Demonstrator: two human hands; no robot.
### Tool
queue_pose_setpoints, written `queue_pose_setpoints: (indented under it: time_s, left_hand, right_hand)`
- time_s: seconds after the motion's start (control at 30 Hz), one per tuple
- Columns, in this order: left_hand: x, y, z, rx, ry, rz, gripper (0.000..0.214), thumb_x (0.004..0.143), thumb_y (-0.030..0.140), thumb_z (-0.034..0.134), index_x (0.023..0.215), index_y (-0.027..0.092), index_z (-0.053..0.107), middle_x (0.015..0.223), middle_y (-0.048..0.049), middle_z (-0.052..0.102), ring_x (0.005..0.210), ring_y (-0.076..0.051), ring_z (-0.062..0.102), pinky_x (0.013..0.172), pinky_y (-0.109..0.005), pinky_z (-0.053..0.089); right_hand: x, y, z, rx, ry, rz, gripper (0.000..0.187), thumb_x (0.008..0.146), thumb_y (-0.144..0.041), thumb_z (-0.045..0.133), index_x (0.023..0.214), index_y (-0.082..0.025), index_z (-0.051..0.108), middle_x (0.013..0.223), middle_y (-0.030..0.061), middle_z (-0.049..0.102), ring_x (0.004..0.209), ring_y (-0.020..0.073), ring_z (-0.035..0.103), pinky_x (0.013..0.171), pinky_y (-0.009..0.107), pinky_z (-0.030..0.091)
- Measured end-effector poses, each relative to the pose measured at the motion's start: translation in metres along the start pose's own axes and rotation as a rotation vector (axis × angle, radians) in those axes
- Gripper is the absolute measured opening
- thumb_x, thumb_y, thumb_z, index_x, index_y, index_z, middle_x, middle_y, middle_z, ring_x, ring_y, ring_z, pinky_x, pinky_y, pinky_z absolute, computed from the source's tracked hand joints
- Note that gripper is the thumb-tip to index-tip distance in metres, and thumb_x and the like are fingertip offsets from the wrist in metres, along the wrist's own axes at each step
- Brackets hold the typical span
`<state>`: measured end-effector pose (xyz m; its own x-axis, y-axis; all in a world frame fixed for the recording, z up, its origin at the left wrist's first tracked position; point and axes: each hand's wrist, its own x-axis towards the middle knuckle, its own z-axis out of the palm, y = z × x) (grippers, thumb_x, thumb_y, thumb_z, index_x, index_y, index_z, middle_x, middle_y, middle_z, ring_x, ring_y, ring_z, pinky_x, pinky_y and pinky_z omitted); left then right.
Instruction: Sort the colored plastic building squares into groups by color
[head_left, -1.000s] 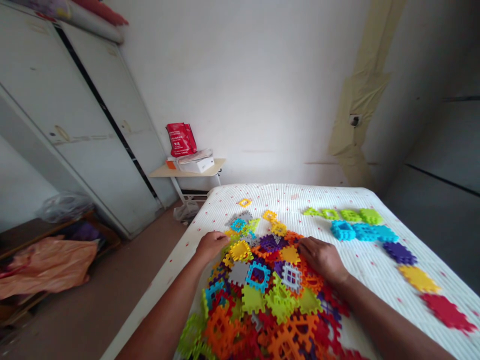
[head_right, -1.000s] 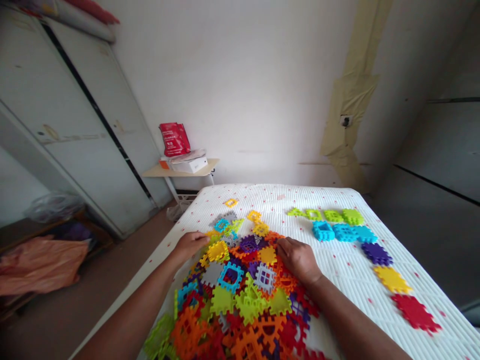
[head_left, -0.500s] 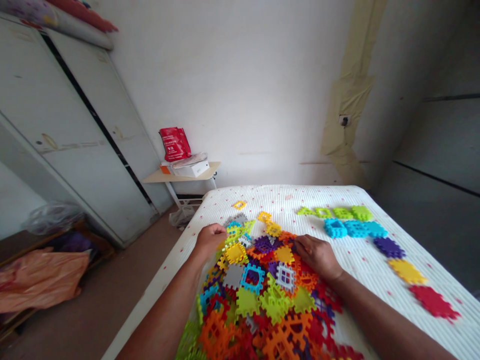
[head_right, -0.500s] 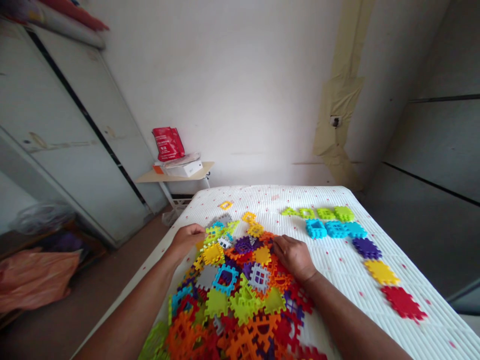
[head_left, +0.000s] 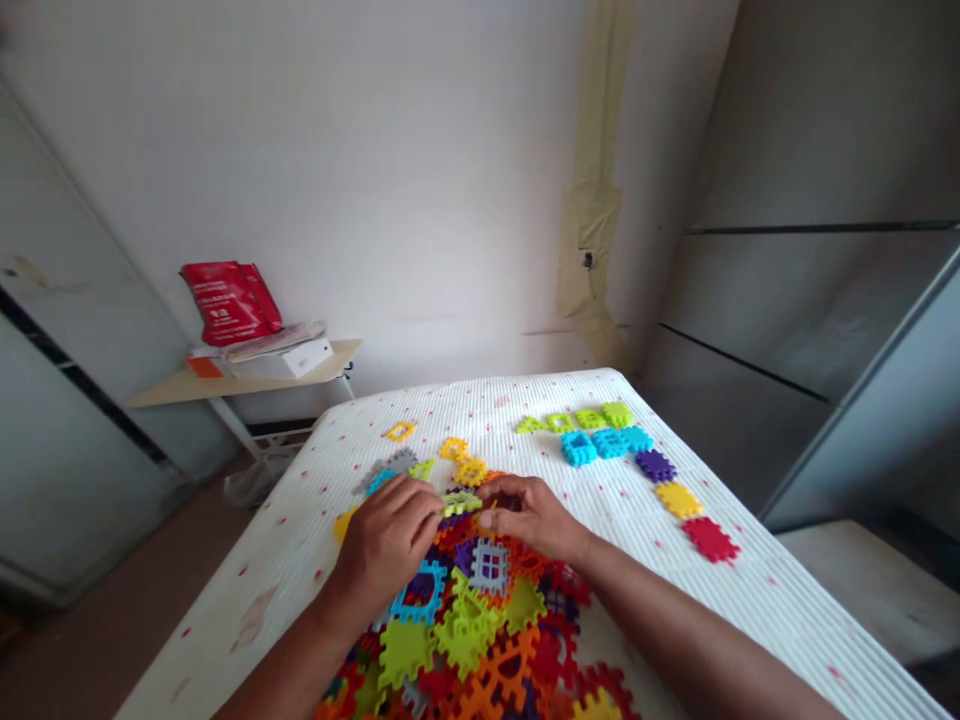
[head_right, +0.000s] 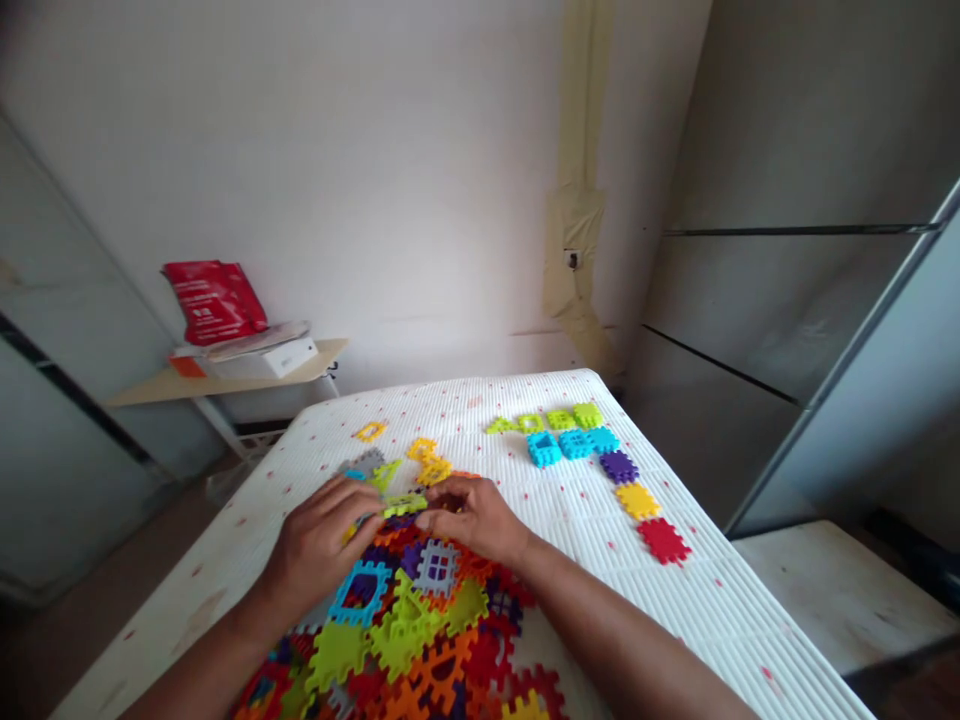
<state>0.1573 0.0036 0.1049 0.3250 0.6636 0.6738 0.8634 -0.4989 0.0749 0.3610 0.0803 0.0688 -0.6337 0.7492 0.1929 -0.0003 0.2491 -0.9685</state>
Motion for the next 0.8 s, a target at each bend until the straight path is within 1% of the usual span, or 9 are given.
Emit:
queue_pose_setpoints:
  time_s: [0.07, 0.17, 0.37, 0.53, 0.6, 0.67, 0.7, 0.73, 0.8]
  left_hand:
    - [0.004, 0.009, 0.003, 0.099, -0.015, 0.137, 0.016, 0.082, 0.011, 0.048, 0.072, 0.019, 0.058, 0.072, -0.0021, 0.059, 0.072, -0.015, 0.053, 0.068, -0.030, 0.043]
    - [0.007, 0.018, 0.005, 0.191, -0.042, 0.227, 0.017, 0.083, 0.011, 0.049, 0.069, 0.018, 0.056, 0.071, -0.0027, 0.058, 0.070, -0.016, 0.052, 0.066, -0.031, 0.043]
    - [0.005, 0.024, 0.005, 0.217, -0.047, 0.263, 0.016, 0.082, 0.011, 0.050, 0.069, 0.018, 0.057, 0.070, -0.0029, 0.059, 0.069, -0.016, 0.051, 0.066, -0.031, 0.043]
    - [0.005, 0.030, 0.006, 0.209, -0.016, 0.293, 0.014, 0.080, 0.010, 0.053, 0.070, 0.018, 0.058, 0.069, -0.0026, 0.060, 0.068, -0.016, 0.053, 0.067, -0.032, 0.045]
    - [0.005, 0.031, 0.008, 0.172, -0.001, 0.282, 0.013, 0.080, 0.009, 0.052, 0.073, 0.019, 0.060, 0.071, -0.0028, 0.061, 0.069, -0.016, 0.055, 0.068, -0.031, 0.046]
    - [0.005, 0.028, 0.009, 0.089, 0.037, 0.183, 0.014, 0.079, 0.011, 0.053, 0.084, 0.019, 0.063, 0.078, -0.0039, 0.065, 0.074, -0.016, 0.057, 0.071, -0.032, 0.047]
    - [0.005, 0.026, 0.010, 0.024, 0.061, 0.078, 0.016, 0.079, 0.013, 0.055, 0.090, 0.020, 0.064, 0.082, -0.0044, 0.066, 0.078, -0.017, 0.058, 0.074, -0.033, 0.047]
    - [0.005, 0.024, 0.010, -0.059, 0.077, -0.068, 0.019, 0.077, 0.016, 0.056, 0.094, 0.021, 0.064, 0.086, -0.0047, 0.067, 0.080, -0.018, 0.059, 0.074, -0.033, 0.048]
    - [0.005, 0.018, 0.011, -0.289, 0.063, -0.433, 0.023, 0.074, 0.025, 0.059, 0.095, 0.021, 0.065, 0.087, -0.0046, 0.067, 0.078, -0.018, 0.060, 0.071, -0.032, 0.048]
  right_hand:
    - [-0.003, -0.009, 0.003, -0.028, -0.021, 0.027, 0.039, 0.064, -0.045, 0.073, 0.086, -0.015, 0.064, 0.069, -0.0027, 0.053, 0.062, 0.0093, 0.044, 0.056, 0.021, 0.036]
    - [-0.006, -0.015, 0.003, -0.096, -0.009, 0.050, 0.039, 0.059, -0.044, 0.076, 0.082, -0.014, 0.064, 0.065, -0.0043, 0.047, 0.061, 0.0085, 0.039, 0.053, 0.021, 0.032]
    - [-0.003, -0.015, 0.001, -0.106, 0.004, 0.114, 0.042, 0.058, -0.043, 0.077, 0.085, -0.014, 0.063, 0.063, -0.0052, 0.046, 0.059, 0.0078, 0.039, 0.052, 0.021, 0.032]
    - [-0.005, -0.019, 0.003, -0.173, -0.017, 0.091, 0.037, 0.058, -0.040, 0.077, 0.082, -0.014, 0.064, 0.064, -0.0053, 0.046, 0.059, 0.0073, 0.037, 0.051, 0.020, 0.030]
    - [-0.004, -0.019, 0.004, -0.126, -0.007, 0.098, 0.036, 0.058, -0.038, 0.076, 0.082, -0.014, 0.064, 0.064, -0.0051, 0.046, 0.059, 0.0073, 0.037, 0.051, 0.020, 0.031]
    - [-0.002, -0.016, 0.002, -0.041, -0.017, 0.106, 0.035, 0.058, -0.036, 0.076, 0.084, -0.015, 0.064, 0.065, -0.0047, 0.049, 0.059, 0.0075, 0.039, 0.052, 0.020, 0.033]
    - [-0.001, -0.015, 0.000, -0.004, -0.024, 0.103, 0.035, 0.058, -0.034, 0.076, 0.086, -0.016, 0.064, 0.066, -0.0045, 0.050, 0.059, 0.0076, 0.040, 0.053, 0.020, 0.034]
    - [0.000, -0.014, -0.003, 0.022, -0.029, 0.091, 0.036, 0.059, -0.032, 0.076, 0.089, -0.016, 0.064, 0.067, -0.0042, 0.052, 0.060, 0.0076, 0.042, 0.053, 0.020, 0.036]
    - [0.001, -0.013, -0.008, 0.041, -0.030, 0.049, 0.038, 0.060, -0.027, 0.075, 0.095, -0.018, 0.064, 0.071, -0.0039, 0.054, 0.061, 0.0077, 0.044, 0.056, 0.021, 0.038]
